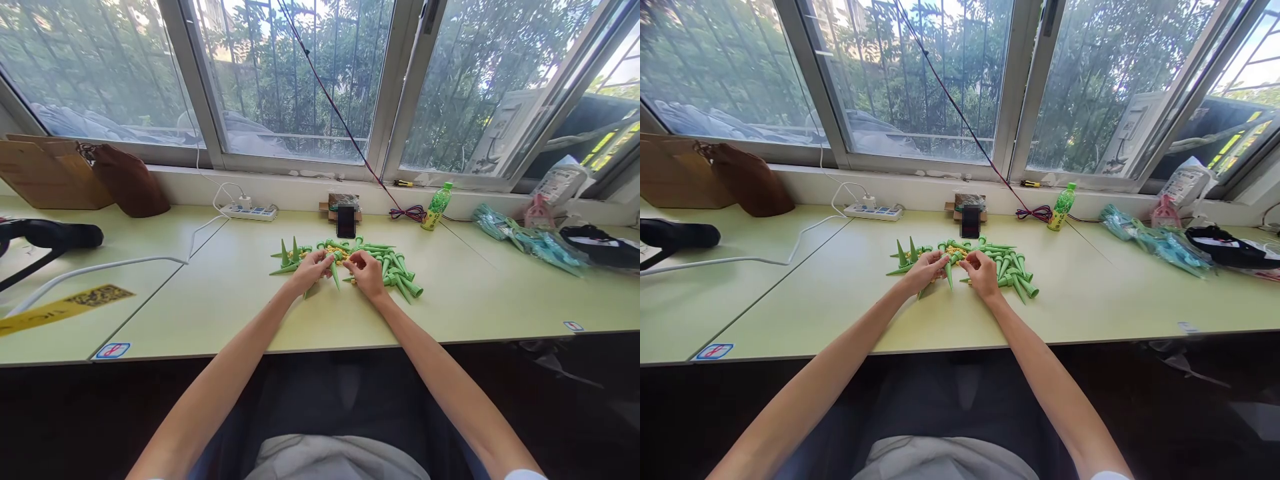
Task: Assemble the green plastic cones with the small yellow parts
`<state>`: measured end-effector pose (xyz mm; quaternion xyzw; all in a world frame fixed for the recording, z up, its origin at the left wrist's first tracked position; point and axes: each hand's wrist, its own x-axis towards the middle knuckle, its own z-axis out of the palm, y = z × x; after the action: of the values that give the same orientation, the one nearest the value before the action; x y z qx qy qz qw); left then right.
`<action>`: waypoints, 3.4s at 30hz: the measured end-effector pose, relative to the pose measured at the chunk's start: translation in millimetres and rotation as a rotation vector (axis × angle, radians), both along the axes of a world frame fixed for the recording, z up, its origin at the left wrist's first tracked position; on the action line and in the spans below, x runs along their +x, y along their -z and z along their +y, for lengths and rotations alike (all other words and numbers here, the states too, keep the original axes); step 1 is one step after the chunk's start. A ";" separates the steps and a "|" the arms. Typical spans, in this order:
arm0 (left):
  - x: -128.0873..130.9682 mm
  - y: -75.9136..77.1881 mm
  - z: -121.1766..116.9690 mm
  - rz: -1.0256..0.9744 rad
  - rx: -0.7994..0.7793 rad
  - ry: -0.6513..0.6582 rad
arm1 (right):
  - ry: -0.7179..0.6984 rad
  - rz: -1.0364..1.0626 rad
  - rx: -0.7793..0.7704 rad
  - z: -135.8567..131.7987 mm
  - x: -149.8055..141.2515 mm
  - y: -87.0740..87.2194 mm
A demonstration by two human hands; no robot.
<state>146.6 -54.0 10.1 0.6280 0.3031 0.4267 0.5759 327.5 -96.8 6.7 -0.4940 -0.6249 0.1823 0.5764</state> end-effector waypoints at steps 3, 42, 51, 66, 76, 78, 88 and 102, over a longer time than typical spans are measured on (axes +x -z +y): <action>0.0 -3.3 -3.2 0.056 0.002 -0.013 | -0.072 0.103 -0.022 -0.4 -1.0 -0.8; 5.9 -12.0 -11.8 0.037 0.000 0.012 | -0.202 0.175 -0.018 -2.0 -0.4 -0.7; 5.9 -6.1 -8.7 0.042 0.038 0.036 | -0.208 0.107 -0.053 -2.5 -2.0 -2.8; 7.8 -9.8 -12.1 0.042 0.043 0.033 | -0.216 0.052 -0.067 -4.3 -2.0 -4.9; 9.0 -8.2 -12.1 0.008 0.037 0.023 | -0.214 0.022 -0.078 -3.2 -0.9 -2.5; 8.5 -8.5 -12.4 0.015 0.046 0.024 | -0.212 0.018 -0.078 -2.8 -0.8 -2.3; 6.8 -6.2 -10.8 0.038 0.057 0.027 | -0.211 -0.008 -0.095 -4.5 -1.5 -3.0; 7.2 -2.3 -7.0 0.060 0.099 0.033 | -0.229 -0.032 -0.098 -5.5 -0.8 -4.3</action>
<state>153.8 -61.0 12.4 0.6732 0.2883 0.4124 0.5419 326.7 -102.3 10.9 -0.4498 -0.6768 0.2693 0.5168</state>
